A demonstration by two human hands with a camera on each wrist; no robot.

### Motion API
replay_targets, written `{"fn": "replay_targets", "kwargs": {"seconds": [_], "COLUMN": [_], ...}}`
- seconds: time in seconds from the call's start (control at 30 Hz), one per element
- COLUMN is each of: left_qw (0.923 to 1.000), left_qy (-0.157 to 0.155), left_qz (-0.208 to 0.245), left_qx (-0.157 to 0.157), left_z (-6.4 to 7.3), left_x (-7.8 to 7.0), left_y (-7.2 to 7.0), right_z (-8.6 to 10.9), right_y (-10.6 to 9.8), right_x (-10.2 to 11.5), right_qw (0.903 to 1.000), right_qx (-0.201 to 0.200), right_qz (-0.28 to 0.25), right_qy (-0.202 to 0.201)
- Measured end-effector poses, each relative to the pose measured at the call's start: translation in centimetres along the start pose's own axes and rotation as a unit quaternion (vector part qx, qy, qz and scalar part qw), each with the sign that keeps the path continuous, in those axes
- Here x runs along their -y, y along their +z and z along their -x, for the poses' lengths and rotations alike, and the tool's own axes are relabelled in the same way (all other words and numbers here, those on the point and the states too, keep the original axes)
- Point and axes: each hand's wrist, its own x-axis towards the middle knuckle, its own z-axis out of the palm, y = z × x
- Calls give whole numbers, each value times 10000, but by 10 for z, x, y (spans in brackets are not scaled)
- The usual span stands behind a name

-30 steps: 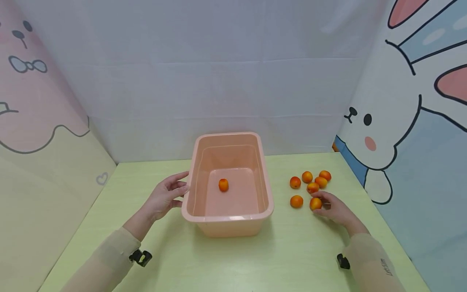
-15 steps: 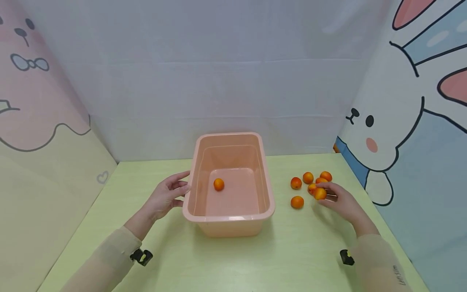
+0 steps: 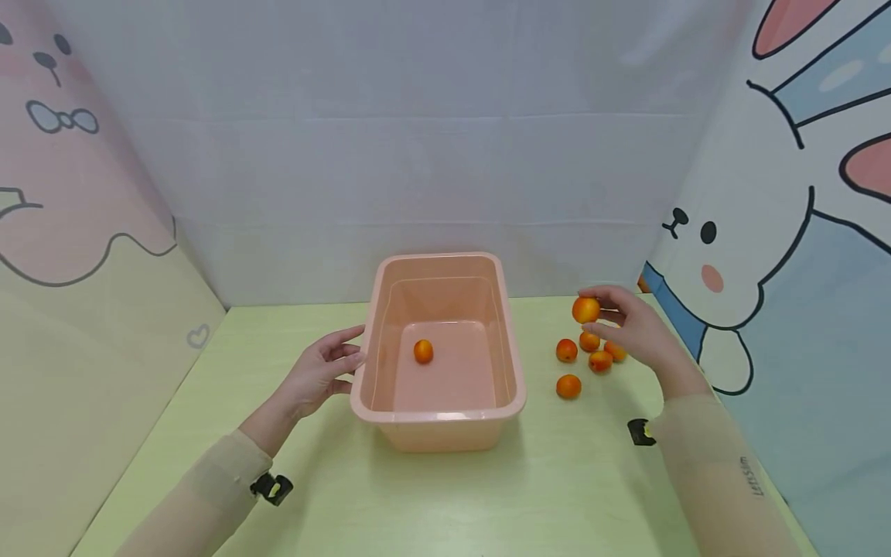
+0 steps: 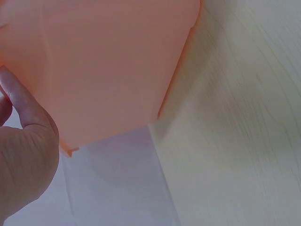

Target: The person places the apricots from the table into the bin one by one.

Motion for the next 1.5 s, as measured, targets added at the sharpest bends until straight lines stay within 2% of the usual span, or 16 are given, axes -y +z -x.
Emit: {"fn": "replay_targets", "kwargs": {"seconds": [0.33, 0.6, 0.87, 1.03, 1.17, 1.33, 1.5], "left_qw": [9999, 9998, 9999, 9999, 9999, 9998, 9996], "left_qy": [68, 129, 92, 70, 75, 93, 91], "left_qz": [67, 114, 105, 115, 86, 139, 212], "left_qx": [62, 128, 100, 88, 96, 133, 180], "left_z": [1, 1, 0, -1, -1, -1, -1], "left_x": [0, 1, 2, 1, 1, 1, 2], "left_y": [-3, -3, -5, -5, -5, -6, -4], "right_z": [-54, -94, -132, -149, -160, -170, -176], "right_y": [4, 20, 47, 67, 84, 107, 129], "right_x": [65, 105, 131, 142, 144, 137, 124], "right_qw": [9974, 9919, 9885, 9863, 9874, 9842, 9791], "right_qx": [-60, 38, 385, 607, 768, 970, 1131], "right_qz": [-467, -692, -1092, -1203, -1167, -1447, -1682], "right_qy": [-537, -1062, -972, -953, -749, -322, -146]}}
